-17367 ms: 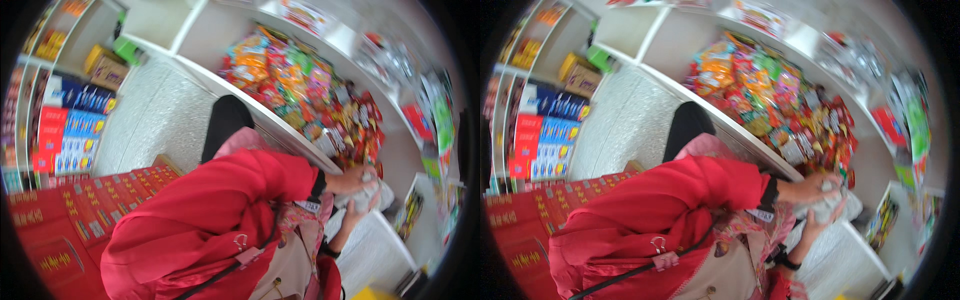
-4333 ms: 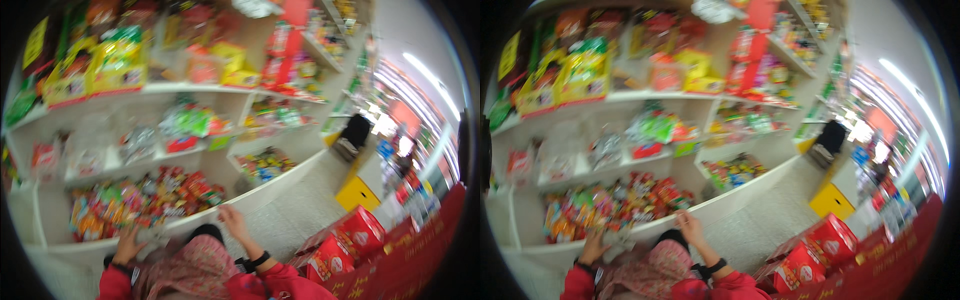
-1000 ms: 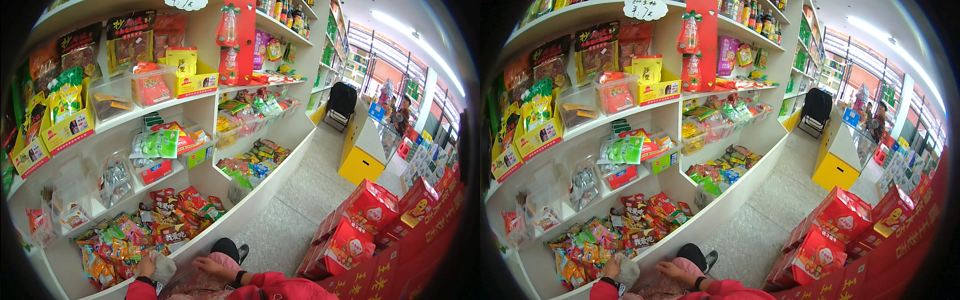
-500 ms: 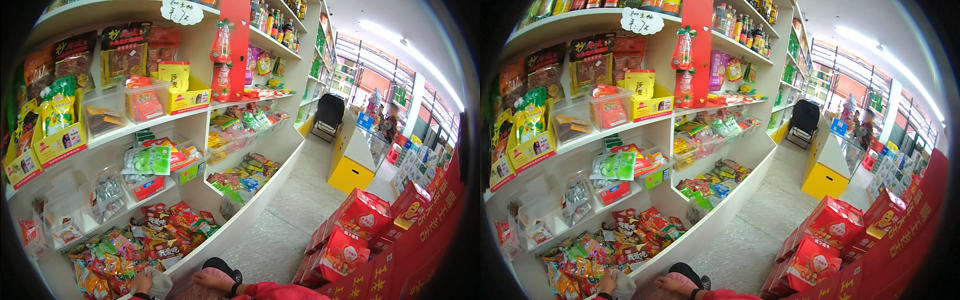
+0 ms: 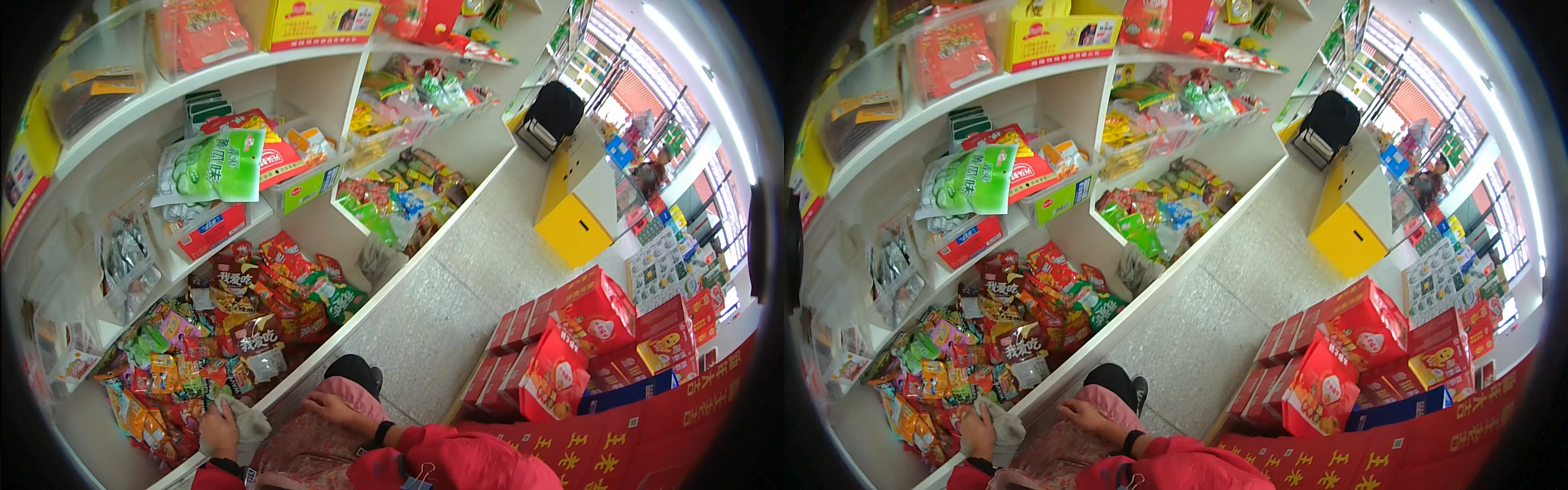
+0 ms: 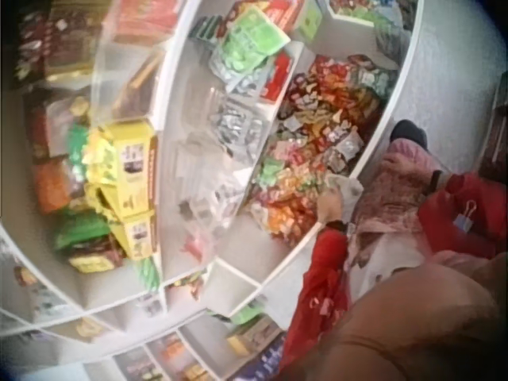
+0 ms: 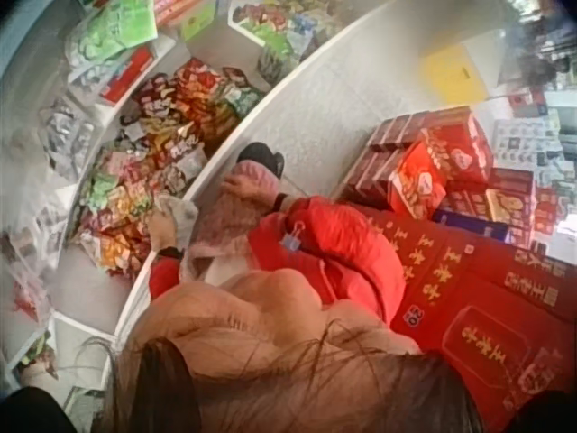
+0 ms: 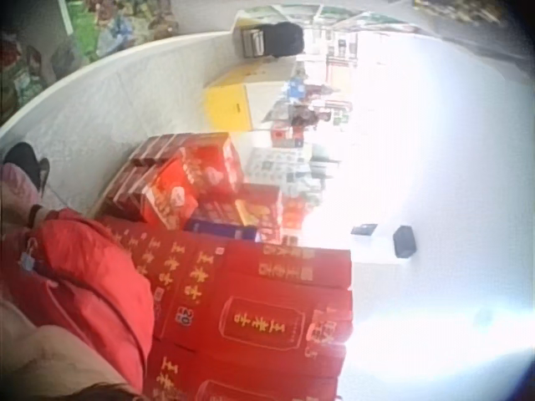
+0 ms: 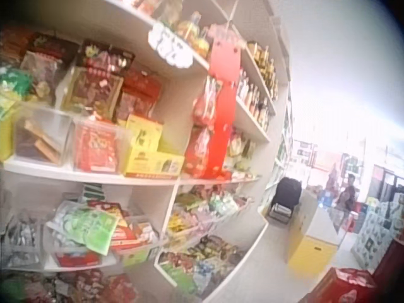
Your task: The person wipes multiple shelves in a convenience store with a cloth, moving packaged snacks and plastic containers aside to reach the surfaces. They wipe each shelf section and then return the items to their original positions.
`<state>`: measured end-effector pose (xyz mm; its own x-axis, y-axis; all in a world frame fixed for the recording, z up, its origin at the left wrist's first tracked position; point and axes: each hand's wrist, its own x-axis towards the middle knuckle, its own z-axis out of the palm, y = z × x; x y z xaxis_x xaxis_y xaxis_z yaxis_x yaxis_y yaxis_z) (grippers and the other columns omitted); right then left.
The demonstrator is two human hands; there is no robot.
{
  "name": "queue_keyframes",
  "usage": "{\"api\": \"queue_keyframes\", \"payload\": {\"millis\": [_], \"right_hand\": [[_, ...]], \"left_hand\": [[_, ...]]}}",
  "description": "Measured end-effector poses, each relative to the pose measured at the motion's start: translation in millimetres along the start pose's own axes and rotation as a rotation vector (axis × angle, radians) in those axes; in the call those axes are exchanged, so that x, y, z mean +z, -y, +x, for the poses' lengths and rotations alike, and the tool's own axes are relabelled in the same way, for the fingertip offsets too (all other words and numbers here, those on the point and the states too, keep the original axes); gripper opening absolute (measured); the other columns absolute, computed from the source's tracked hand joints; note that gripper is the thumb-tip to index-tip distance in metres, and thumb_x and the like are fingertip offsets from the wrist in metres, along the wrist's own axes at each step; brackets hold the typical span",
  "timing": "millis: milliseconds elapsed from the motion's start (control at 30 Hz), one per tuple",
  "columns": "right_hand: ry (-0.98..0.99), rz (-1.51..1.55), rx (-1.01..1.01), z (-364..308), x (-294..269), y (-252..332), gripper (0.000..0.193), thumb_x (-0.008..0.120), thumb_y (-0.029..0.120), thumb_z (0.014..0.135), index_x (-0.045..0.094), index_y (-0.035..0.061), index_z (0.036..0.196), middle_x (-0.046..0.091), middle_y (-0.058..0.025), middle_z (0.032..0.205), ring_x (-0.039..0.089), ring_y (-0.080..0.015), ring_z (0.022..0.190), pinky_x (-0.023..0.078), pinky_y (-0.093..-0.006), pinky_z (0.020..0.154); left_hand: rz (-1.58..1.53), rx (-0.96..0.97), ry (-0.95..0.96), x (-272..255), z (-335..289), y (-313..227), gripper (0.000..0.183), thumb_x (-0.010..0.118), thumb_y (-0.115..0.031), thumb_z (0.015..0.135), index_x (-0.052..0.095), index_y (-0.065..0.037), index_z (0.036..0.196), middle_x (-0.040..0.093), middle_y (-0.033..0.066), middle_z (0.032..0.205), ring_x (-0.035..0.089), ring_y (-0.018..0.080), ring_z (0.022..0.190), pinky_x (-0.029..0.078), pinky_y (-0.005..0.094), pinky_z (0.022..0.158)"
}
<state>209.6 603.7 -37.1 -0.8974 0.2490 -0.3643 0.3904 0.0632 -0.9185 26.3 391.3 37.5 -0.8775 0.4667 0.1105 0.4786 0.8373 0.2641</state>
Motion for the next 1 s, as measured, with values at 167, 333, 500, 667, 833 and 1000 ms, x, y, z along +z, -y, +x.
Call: {"api": "queue_keyframes", "payload": {"millis": [167, 333, 500, 667, 833, 1000], "right_hand": [[0.078, 0.034, 0.100, 33, 16, -22, 0.036, 0.047, 0.033, 0.096, 0.057, 0.0015, 0.111, 0.063, -0.0122, 0.100, 0.058, -0.0215, 0.095, 0.045, -0.0326, 0.085], [0.000, 0.173, 0.081, 43, 16, -39, 0.040, 0.049, 0.037, 0.094, 0.057, 0.0017, 0.110, 0.063, -0.0107, 0.096, 0.057, -0.0198, 0.090, 0.046, -0.0335, 0.080], [-0.018, 0.288, 0.233, 30, -9, -29, 0.039, 0.050, 0.037, 0.094, 0.058, 0.0029, 0.111, 0.063, -0.0113, 0.102, 0.058, -0.0206, 0.095, 0.045, -0.0338, 0.085], [-0.059, 0.252, 0.293, -3, -48, 3, 0.040, 0.047, 0.036, 0.095, 0.056, 0.0017, 0.114, 0.062, -0.0124, 0.106, 0.056, -0.0221, 0.102, 0.044, -0.0336, 0.089], [0.012, 0.094, 0.267, -47, -111, 21, 0.039, 0.046, 0.034, 0.095, 0.057, 0.0003, 0.113, 0.062, -0.0125, 0.109, 0.056, -0.0208, 0.104, 0.043, -0.0331, 0.092], [0.005, 0.038, 0.283, -56, -180, 18, 0.035, 0.047, 0.030, 0.096, 0.058, 0.0012, 0.112, 0.063, -0.0087, 0.104, 0.058, -0.0178, 0.099, 0.045, -0.0312, 0.087]], "left_hand": [[0.058, -0.060, 0.197, -2, 6, 3, 0.040, 0.045, -0.033, 0.094, 0.056, 0.001, 0.075, 0.055, 0.0199, 0.063, 0.056, 0.0374, 0.059, 0.043, 0.0456, 0.052], [0.036, -0.160, 0.248, -3, 1, 2, 0.043, 0.041, -0.033, 0.096, 0.057, 0.002, 0.077, 0.054, 0.0193, 0.064, 0.055, 0.0356, 0.058, 0.043, 0.0443, 0.052], [-0.134, -0.113, 0.606, -12, 12, 17, 0.048, 0.048, -0.044, 0.091, 0.058, -0.001, 0.110, 0.063, 0.0215, 0.098, 0.061, 0.0384, 0.088, 0.050, 0.0436, 0.069], [0.045, 0.054, 0.557, -18, 16, 14, 0.055, 0.035, -0.050, 0.093, 0.060, -0.002, 0.097, 0.062, 0.0243, 0.082, 0.058, 0.0406, 0.070, 0.045, 0.0480, 0.059], [0.189, -0.128, 0.402, -5, -5, 18, 0.070, 0.028, -0.057, 0.093, 0.065, 0.001, 0.078, 0.060, 0.0230, 0.066, 0.056, 0.0397, 0.058, 0.041, 0.0510, 0.051], [0.347, -0.247, 0.595, 25, -12, 59, 0.073, 0.026, -0.059, 0.092, 0.067, -0.002, 0.075, 0.061, 0.0218, 0.065, 0.057, 0.0388, 0.057, 0.042, 0.0522, 0.050]]}}
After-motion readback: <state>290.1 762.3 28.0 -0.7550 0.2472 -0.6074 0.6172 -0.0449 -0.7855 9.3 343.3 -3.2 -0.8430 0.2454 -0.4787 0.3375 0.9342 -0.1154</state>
